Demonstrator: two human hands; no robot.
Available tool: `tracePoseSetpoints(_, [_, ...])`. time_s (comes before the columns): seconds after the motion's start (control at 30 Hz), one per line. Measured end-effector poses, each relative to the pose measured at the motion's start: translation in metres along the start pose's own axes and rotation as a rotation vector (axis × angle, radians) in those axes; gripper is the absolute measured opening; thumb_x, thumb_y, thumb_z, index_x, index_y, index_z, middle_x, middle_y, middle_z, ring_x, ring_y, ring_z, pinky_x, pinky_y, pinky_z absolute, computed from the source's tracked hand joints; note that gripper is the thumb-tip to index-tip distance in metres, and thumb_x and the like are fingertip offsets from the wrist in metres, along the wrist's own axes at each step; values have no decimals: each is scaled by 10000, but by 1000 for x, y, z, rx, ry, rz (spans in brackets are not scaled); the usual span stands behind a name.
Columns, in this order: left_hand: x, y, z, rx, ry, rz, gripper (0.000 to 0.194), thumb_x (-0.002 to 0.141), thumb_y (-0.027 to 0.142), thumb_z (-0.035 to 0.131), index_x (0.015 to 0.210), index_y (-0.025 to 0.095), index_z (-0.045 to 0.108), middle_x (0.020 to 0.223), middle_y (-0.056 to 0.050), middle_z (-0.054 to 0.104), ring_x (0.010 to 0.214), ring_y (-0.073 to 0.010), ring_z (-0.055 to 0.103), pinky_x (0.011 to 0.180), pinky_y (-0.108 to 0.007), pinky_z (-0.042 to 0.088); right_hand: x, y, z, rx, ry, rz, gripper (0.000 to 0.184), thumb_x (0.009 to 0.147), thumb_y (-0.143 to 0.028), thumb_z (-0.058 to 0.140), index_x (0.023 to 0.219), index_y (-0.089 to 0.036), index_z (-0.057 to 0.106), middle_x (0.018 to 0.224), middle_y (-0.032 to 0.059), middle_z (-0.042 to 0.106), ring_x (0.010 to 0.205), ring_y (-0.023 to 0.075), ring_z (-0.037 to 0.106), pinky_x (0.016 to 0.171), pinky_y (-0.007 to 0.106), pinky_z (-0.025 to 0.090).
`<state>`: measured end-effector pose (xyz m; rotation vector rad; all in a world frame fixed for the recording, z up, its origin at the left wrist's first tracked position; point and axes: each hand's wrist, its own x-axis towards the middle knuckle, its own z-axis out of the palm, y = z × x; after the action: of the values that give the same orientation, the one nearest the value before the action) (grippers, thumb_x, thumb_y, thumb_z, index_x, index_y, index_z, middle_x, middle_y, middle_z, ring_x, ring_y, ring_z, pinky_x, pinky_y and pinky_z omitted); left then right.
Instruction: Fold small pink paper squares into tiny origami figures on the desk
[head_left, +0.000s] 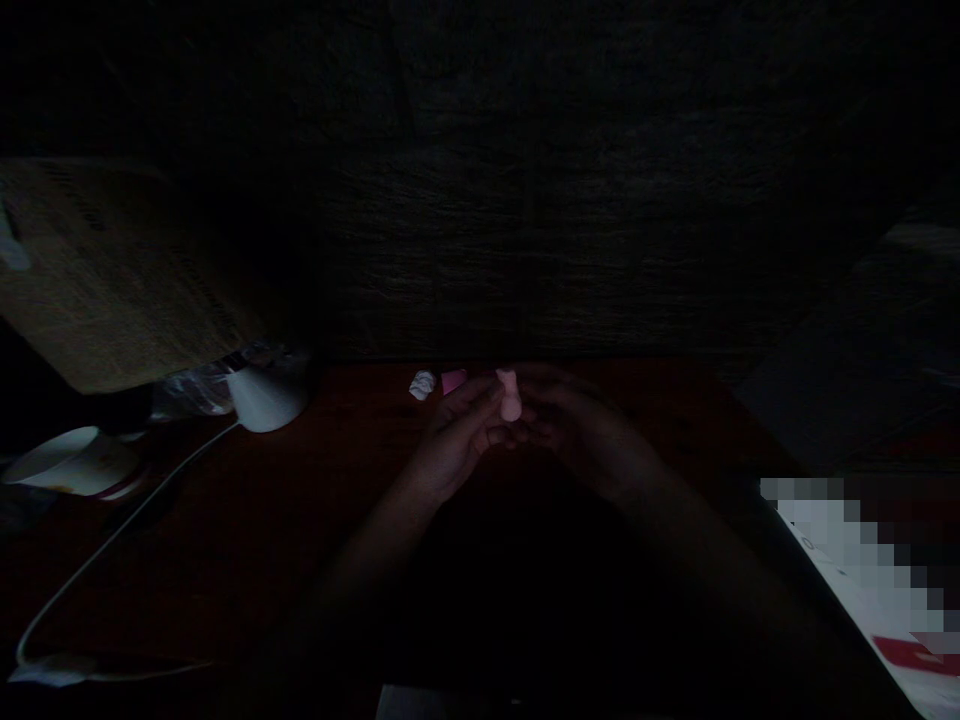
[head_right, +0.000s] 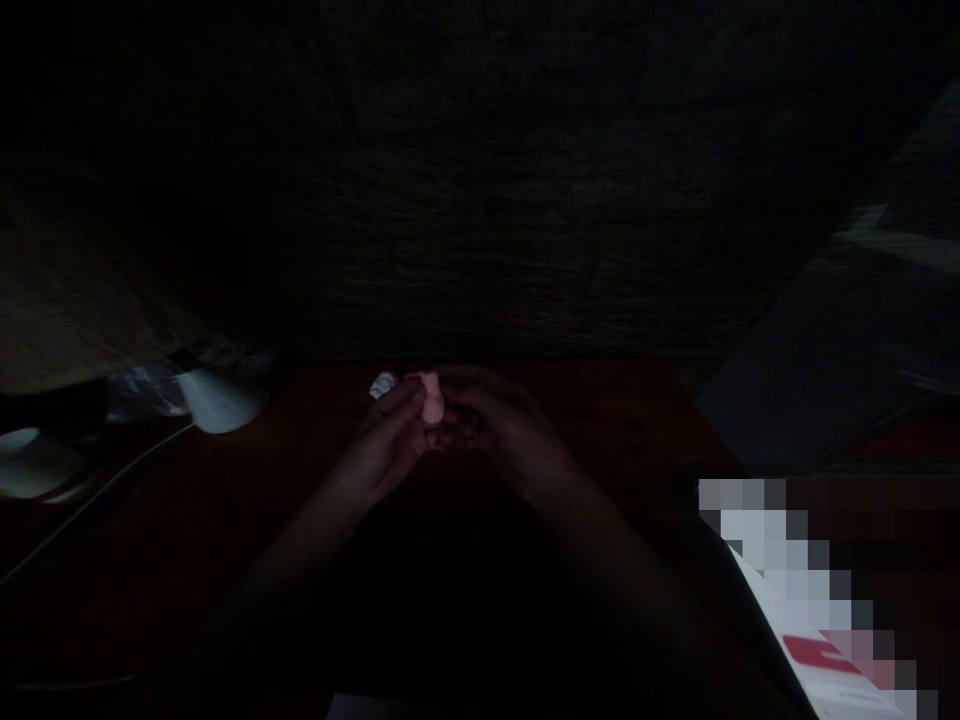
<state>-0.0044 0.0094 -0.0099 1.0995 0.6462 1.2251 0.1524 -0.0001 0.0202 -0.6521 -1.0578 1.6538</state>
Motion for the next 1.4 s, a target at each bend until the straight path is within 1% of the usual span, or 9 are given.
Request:
tracePoseSetpoints(0.17, [0,1,2,-19,-10,7,401,798,522,839,995,194,721,800,-35,770,681,-159,719,617,-262,558,0,1,-1,-12,24,17,198,745,-318,822,933,-257,824,868,10,765,723,139,639,680,274,510])
tracePoseSetpoints(0.3, [0,1,4,33,8,35,396,817,527,820,1025,202,733,789,-22,759,660,-148,707,594,-254,546,-1,3,-1,-53,45,-6,213,768,-337,809,962,-249,817,789,-4,723,665,129,597,627,265,465])
tracePoseSetpoints(0.5, [-1,1,6,174,111,129,356,793,520,833,919,201,738,751,-17,746,597,-138,685,510,-229,509,-2,5,2,-139,64,-71,242,768,-338,822,992,-244,810,801,-4,718,682,133,604,591,256,422])
tracePoseSetpoints(0.6, [-2,2,7,228,131,160,349,794,509,833,936,203,746,732,-15,749,589,-139,685,498,-226,503,-2,6,2,-167,72,-82,243,757,-319,823,988,-246,800,797,-7,709,686,137,600,578,254,408])
tracePoseSetpoints(0.73, [-2,2,8,235,136,179,339,800,501,834,925,198,750,694,-10,743,561,-124,667,479,-206,477,-2,7,0,-164,56,-88,213,777,-300,784,983,-248,804,808,-3,714,680,137,596,572,255,408])
tracePoseSetpoints(0.9, [-2,2,8,270,147,183,344,811,515,821,910,194,747,702,-13,741,573,-137,678,495,-226,507,-1,7,-2,-186,43,-112,204,834,-319,731,1004,-243,815,773,-5,704,650,131,581,549,251,387])
tracePoseSetpoints(1.1, [-2,2,8,301,130,218,291,837,484,807,908,206,755,704,-11,742,571,-137,680,494,-232,508,-1,7,-1,-192,57,-97,171,828,-332,749,960,-246,813,785,-6,708,645,127,568,543,251,371])
tracePoseSetpoints(1.27, [-1,1,7,279,127,222,248,837,453,816,899,219,761,701,-10,746,569,-135,675,508,-239,519,-1,7,0,-218,58,-115,150,837,-338,737,939,-257,811,789,-3,705,657,133,573,561,260,389])
tracePoseSetpoints(1.4, [-2,1,7,262,136,211,292,810,480,838,899,213,762,696,-8,744,562,-132,670,502,-230,514,-1,6,0,-222,44,-132,173,834,-338,724,951,-250,816,766,-6,688,637,127,551,553,260,379])
